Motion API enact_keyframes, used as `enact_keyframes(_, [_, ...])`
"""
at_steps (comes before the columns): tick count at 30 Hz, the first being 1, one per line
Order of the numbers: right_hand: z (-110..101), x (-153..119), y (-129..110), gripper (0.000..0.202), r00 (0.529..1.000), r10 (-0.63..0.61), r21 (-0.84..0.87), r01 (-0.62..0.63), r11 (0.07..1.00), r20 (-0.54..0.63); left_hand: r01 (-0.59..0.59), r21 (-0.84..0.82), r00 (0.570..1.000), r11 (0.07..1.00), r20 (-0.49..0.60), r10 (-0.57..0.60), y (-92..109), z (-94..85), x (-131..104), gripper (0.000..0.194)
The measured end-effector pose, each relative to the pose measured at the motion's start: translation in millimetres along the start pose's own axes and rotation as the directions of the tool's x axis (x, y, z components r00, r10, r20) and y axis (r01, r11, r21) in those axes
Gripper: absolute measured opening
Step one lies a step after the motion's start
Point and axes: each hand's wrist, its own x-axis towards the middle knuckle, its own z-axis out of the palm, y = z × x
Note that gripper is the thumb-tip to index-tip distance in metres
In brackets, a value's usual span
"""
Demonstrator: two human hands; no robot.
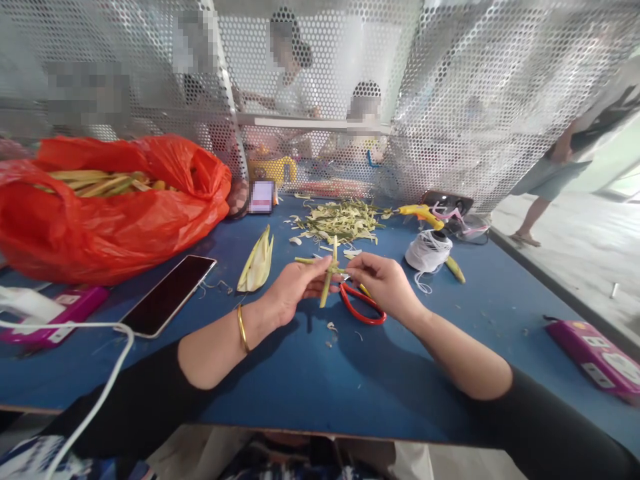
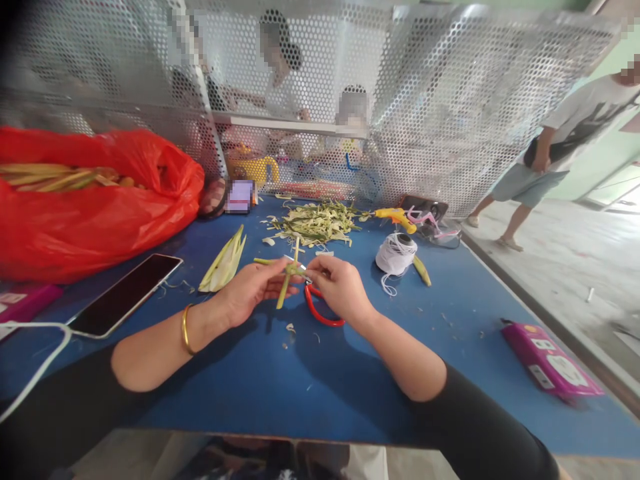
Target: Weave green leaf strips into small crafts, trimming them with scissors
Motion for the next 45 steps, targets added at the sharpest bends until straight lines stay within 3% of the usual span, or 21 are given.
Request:
enact_keyframes(3, [-4,4,1,0.017,0.997,0.005,0.006,-0.004,1.000,-0.079,0.008,-0.052,0.999,0.999,-0.043,-0.010,5,-4.9,2,0.043])
enact_keyframes(8, [-7,8,2,0.018,0.990,0.022,0.037,-0.017,0.999,-0.137,-0.082,0.072,0.992,0.994,-0.088,0.088,4,-7.8,4,0.020])
enact_keyframes(13, [-8,13,4,0.033,0.956,0.201,0.362,-0.113,0.925,-0.215,-0.078,0.072,0.986,0.994,-0.140,0.087,4,-4.8,2,0.011])
enact_keyframes(17, [-6,14,6,0.046,0.924,0.371,0.589,-0.250,0.768,-0.093,-0.029,-0.023,0.986,0.999,-0.165,0.025,3,-4.4,2,0.008])
enact_keyframes(20, [-1,11,6,0.046,0.917,0.395,0.641,-0.337,0.689,0.057,0.007,-0.089,0.991,0.996,-0.133,-0.018,1,-3.7,2,0.010])
enact_keyframes(22, [3,9,5,0.044,0.921,0.377,0.634,-0.351,0.689,0.099,0.031,-0.122,0.992,0.992,-0.118,-0.045,-1,-2.7,1,0.011])
enact_keyframes(29, [10,4,2,0.040,0.957,0.279,0.567,-0.271,0.778,0.075,0.069,0.004,0.997,0.998,-0.015,-0.069,-4,1.4,-3,0.012])
enact_keyframes(33, [10,3,2,0.035,0.978,0.189,0.499,-0.206,0.842,0.084,-0.066,0.102,0.996,0.993,-0.046,0.071,-5,3.8,-4,0.017])
enact_keyframes(37, [10,-2,0,0.022,0.995,-0.014,0.259,0.038,0.965,-0.094,-0.196,0.156,0.979,0.968,-0.030,0.203,-8,5.5,-2,0.028])
enact_keyframes(40, [8,-8,0,0.013,0.947,-0.235,-0.102,0.218,0.971,-0.219,-0.289,0.145,0.955,0.946,-0.030,0.296,-9,5.7,-2,0.023])
enact_keyframes(42, [8,-12,2,0.011,0.901,-0.382,-0.283,0.319,0.905,-0.206,-0.353,0.188,0.931,0.917,-0.024,0.363,-10,5.2,-2,0.019])
enact_keyframes(45, [7,-14,3,0.008,0.814,-0.564,-0.407,0.472,0.782,-0.138,-0.434,0.297,0.891,0.851,-0.003,0.455,-10,4.4,-4,0.018])
